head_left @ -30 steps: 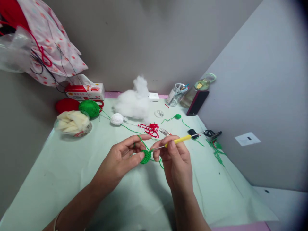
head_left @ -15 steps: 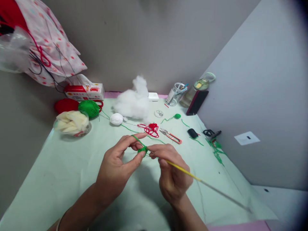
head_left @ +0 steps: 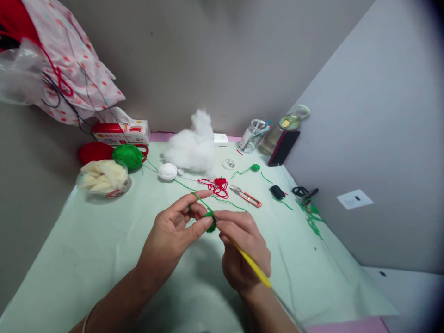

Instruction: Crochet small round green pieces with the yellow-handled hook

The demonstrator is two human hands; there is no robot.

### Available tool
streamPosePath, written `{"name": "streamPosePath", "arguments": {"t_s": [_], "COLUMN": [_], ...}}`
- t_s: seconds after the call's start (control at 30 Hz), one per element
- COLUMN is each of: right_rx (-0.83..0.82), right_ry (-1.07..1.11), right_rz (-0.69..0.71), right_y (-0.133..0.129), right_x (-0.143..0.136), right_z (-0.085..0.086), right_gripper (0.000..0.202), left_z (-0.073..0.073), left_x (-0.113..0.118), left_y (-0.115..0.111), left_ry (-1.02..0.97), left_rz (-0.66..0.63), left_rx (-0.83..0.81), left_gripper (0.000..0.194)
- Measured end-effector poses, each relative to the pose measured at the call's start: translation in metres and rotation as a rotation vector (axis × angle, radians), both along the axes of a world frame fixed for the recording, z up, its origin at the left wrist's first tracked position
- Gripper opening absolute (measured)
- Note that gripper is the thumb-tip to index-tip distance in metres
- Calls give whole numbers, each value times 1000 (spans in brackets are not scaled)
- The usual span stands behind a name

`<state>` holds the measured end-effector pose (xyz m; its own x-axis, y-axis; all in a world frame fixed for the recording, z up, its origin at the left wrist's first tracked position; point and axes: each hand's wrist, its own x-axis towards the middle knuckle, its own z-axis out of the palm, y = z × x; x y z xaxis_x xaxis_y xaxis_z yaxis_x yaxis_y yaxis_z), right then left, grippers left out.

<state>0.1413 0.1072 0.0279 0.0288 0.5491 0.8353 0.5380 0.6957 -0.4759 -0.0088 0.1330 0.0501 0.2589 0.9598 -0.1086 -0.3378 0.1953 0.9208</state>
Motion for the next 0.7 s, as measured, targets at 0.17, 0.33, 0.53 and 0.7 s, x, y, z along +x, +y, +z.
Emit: {"name": "streamPosePath", "arguments": {"t_s": [0.17,0.33,0.53,0.7], "right_rx": [132,-22,-147,-191], "right_ry": [-197,72,225,262], "right_rz": [-117,57,120,132], "right_y": [-4,0,-1,-4], "right_x": [2,2,0,1], "right_z": [-4,9,13,13], "right_gripper": [37,28,32,31], "left_z": [6,6,7,4], "left_x": [3,3,-3,-6], "left_y": [0,3,6,6], "left_ry": [-223,-338,-208,-82], "left_rz": [-114,-237,-125,-47], "left_rx": [-190,-287,-172,-81], "left_gripper": [47,44,38,34]}}
